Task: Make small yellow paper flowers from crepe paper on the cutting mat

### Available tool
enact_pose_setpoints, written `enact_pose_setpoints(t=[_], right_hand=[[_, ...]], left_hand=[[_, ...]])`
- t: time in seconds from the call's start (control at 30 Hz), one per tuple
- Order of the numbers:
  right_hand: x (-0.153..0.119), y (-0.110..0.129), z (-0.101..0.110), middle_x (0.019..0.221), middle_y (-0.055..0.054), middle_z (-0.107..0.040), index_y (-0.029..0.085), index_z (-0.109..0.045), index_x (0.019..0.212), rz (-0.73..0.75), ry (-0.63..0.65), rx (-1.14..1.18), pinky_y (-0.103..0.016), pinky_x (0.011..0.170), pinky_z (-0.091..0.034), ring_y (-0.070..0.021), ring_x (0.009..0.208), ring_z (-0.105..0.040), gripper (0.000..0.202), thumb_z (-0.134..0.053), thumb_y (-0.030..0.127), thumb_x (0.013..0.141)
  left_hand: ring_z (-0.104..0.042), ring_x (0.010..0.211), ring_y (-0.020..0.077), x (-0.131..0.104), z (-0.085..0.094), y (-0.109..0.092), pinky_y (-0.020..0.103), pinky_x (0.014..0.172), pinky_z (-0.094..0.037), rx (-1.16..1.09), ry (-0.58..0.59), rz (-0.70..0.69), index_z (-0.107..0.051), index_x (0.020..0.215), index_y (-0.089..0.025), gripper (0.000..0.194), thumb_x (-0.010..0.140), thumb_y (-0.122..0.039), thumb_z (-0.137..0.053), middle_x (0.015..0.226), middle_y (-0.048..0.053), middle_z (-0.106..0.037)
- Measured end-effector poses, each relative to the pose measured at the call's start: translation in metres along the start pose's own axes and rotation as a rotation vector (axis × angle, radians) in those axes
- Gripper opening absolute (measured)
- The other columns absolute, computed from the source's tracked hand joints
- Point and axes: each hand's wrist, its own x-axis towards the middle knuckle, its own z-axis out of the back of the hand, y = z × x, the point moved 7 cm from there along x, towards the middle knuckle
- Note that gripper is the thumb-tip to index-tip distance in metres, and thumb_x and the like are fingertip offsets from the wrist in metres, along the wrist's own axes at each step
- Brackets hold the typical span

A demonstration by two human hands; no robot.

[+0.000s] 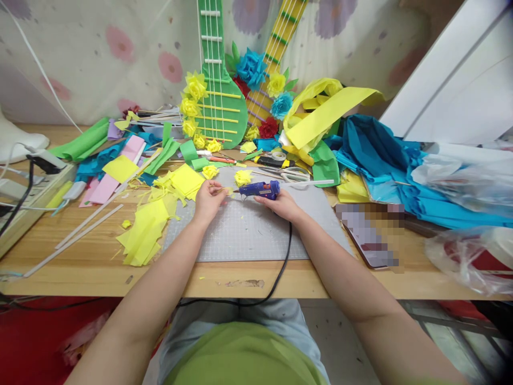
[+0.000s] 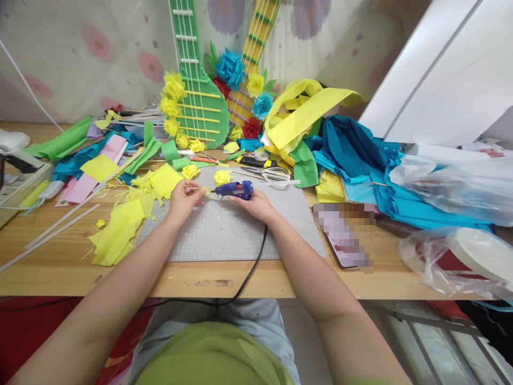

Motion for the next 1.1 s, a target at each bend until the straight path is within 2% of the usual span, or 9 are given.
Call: enact_pose_setpoints(t=[0.33, 0.63, 0.77, 0.9, 1.1], right_hand=[[-0.001, 0.002, 0.001, 0.071, -0.001, -0.062, 0.021, -0.064, 0.095, -0.028, -0.01, 0.019, -0.032, 0.069, -0.043, -0.0178, 0.074, -0.057, 0.044, -0.061, 0.054, 0.066], [0.001, -0.007, 0.001, 0.06, 0.001, -0.057, 0.022, -0.063, 0.077, -0.056, -0.044, 0.083, -0.029, 0.061, -0.043, -0.0158, 0.067, -0.055, 0.035, -0.063, 0.053, 0.064], [0.001, -0.01, 0.001, 0.053, 0.002, -0.053, 0.022, -0.059, 0.069, -0.069, -0.059, 0.166, -0.027, 0.054, -0.041, -0.014, 0.058, -0.052, 0.031, -0.066, 0.052, 0.061], [0.001, -0.015, 0.004, 0.045, 0.003, -0.047, 0.021, -0.051, 0.055, -0.149, -0.085, 0.242, -0.024, 0.041, -0.033, -0.0085, 0.042, -0.04, 0.036, -0.065, 0.054, 0.061], [0.003, -0.013, 0.014, 0.049, 0.004, -0.047, 0.019, -0.047, 0.056, -0.139, -0.173, 0.535, -0.02, 0.037, -0.032, -0.0049, 0.04, -0.039, 0.039, -0.066, 0.053, 0.06]], left_hand=[[-0.063, 0.066, 0.0163, -0.002, -0.002, -0.001, 0.024, 0.048, -0.049, 0.023, 0.026, 0.004, -0.045, 0.08, -0.018, 0.038, 0.055, -0.031, -0.07, 0.071, 0.001, -0.062], [-0.06, 0.062, 0.0135, -0.002, -0.004, -0.001, 0.023, 0.047, -0.049, 0.045, 0.049, 0.013, -0.045, 0.08, -0.018, 0.038, 0.054, -0.029, -0.07, 0.071, 0.0, -0.061], [-0.061, 0.062, 0.0138, -0.004, -0.007, -0.003, 0.022, 0.047, -0.048, 0.023, 0.066, 0.004, -0.042, 0.074, -0.019, 0.036, 0.054, -0.03, -0.07, 0.068, -0.002, -0.06], [-0.061, 0.063, 0.0133, -0.006, -0.01, -0.007, 0.023, 0.051, -0.05, -0.022, 0.107, -0.026, -0.043, 0.067, -0.018, 0.031, 0.056, -0.03, -0.069, 0.063, -0.003, -0.056], [-0.057, 0.061, 0.0105, -0.006, -0.011, -0.007, 0.028, 0.064, -0.052, -0.086, 0.132, -0.027, -0.051, 0.067, -0.015, 0.029, 0.054, -0.03, -0.072, 0.061, -0.003, -0.056]])
